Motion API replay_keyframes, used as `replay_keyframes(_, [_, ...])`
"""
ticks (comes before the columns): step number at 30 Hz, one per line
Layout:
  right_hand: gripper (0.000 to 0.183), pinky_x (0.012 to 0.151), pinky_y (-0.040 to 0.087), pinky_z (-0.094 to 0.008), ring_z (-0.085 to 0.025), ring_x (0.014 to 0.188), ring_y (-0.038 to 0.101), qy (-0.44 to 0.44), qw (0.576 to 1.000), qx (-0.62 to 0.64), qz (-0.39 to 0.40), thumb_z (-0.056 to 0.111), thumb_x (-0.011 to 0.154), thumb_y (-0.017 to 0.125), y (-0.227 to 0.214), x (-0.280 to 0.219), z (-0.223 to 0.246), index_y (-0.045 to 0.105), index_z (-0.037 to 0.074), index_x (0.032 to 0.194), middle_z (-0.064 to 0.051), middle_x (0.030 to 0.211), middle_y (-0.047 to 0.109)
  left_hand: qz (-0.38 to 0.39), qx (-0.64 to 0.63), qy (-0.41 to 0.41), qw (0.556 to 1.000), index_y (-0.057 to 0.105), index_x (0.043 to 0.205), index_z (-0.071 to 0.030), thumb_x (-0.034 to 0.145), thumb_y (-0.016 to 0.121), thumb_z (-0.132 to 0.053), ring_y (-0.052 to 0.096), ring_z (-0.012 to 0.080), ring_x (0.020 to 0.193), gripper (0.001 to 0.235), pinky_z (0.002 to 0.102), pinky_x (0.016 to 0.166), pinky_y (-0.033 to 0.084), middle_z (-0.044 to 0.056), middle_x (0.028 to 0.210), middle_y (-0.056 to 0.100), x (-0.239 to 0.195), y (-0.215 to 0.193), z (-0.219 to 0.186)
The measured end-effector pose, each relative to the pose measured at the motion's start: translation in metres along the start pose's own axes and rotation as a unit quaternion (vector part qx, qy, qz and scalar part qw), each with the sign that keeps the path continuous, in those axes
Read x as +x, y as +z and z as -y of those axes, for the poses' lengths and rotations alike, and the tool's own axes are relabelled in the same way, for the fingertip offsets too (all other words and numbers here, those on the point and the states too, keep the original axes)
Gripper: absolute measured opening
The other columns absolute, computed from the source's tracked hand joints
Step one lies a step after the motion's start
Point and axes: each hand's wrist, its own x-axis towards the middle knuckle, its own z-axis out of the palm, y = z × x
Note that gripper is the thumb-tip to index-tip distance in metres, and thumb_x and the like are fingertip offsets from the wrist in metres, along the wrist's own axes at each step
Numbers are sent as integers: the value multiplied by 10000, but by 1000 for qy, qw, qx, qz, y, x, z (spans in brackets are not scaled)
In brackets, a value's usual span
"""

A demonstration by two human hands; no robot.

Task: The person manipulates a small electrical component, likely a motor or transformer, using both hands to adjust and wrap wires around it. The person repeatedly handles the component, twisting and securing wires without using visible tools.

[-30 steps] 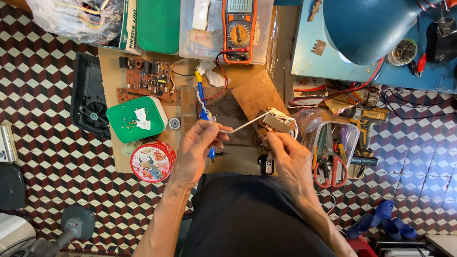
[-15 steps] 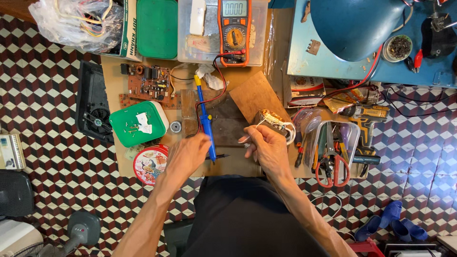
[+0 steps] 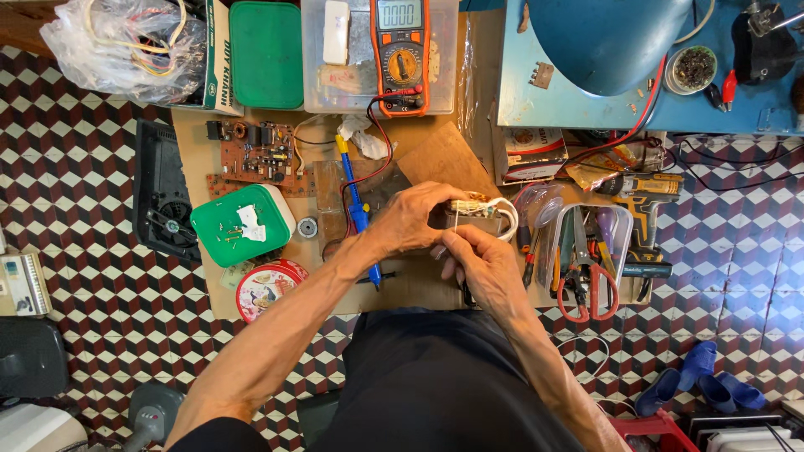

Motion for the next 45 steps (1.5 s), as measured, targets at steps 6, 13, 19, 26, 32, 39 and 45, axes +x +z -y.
replay_keyframes(6, [273, 547, 470, -204, -63, 619, 624, -3, 999, 45, -8, 213, 1021, 585, 5, -12, 11, 750, 0, 1065, -43, 903, 767, -221, -29, -117, 968, 665, 1163, -92, 770, 877, -256, 707, 268, 993, 476, 369, 855, 588, 115, 1081, 671, -31, 37, -17])
replay_keyframes(13, [268, 431, 419, -235, -94, 541, 582, 44, 990, 132, -34, 216, 1003, 592, 0, -18, 13, 715, -11, 1076, -16, 747, 647, -348, 1, -159, 924, 613, 1160, -76, 778, 822, -271, 650, 300, 1039, 477, 398, 870, 547, 132, 1107, 626, -27, 85, -34])
replay_keyframes(19, [248, 465, 285, -183, -25, 554, 409, 49, 984, 159, -62, 218, 1009, 674, -6, -25, 1, 725, -2, 1113, 50, 681, 492, -337, -24, -175, 925, 592, 1166, -65, 785, 870, -372, 614, 309, 1073, 562, 413, 884, 516, 148, 1103, 616, -35, 92, -40])
replay_keyframes(26, [178, 502, 323, -174, 11, 584, 461, 16, 989, 76, -123, 152, 955, 708, -4, -25, 5, 732, 23, 1075, 83, 710, 594, -265, -28, -121, 956, 633, 1220, -70, 783, 870, -327, 672, 269, 1056, 560, 375, 880, 577, 122, 1144, 644, -40, 70, -26])
replay_keyframes(32, [163, 471, 229, -219, -3, 538, 324, -77, 974, -108, -183, 167, 992, 718, -6, -28, 4, 742, 10, 1030, 101, 616, 419, -237, -15, -186, 953, 666, 1119, -88, 755, 887, -319, 682, 213, 838, 485, 359, 735, 581, 80, 935, 664, -36, 69, -35])
replay_keyframes(39, [162, 447, 295, -216, 1, 517, 380, -72, 972, -104, -196, 166, 999, 697, -18, -30, -4, 697, 6, 1019, 85, 592, 452, -245, -59, -192, 948, 628, 1142, -77, 792, 828, -253, 685, 148, 689, 440, 319, 626, 579, 54, 932, 711, -28, 77, -54])
replay_keyframes(45, [176, 477, 268, -213, 9, 557, 359, -91, 969, -108, -204, 159, 1017, 688, -27, -26, -6, 703, 3, 1097, 99, 640, 437, -299, -56, -152, 940, 593, 1227, -96, 801, 821, -218, 688, 167, 702, 498, 328, 648, 584, 55, 987, 737, -24, 90, -59])
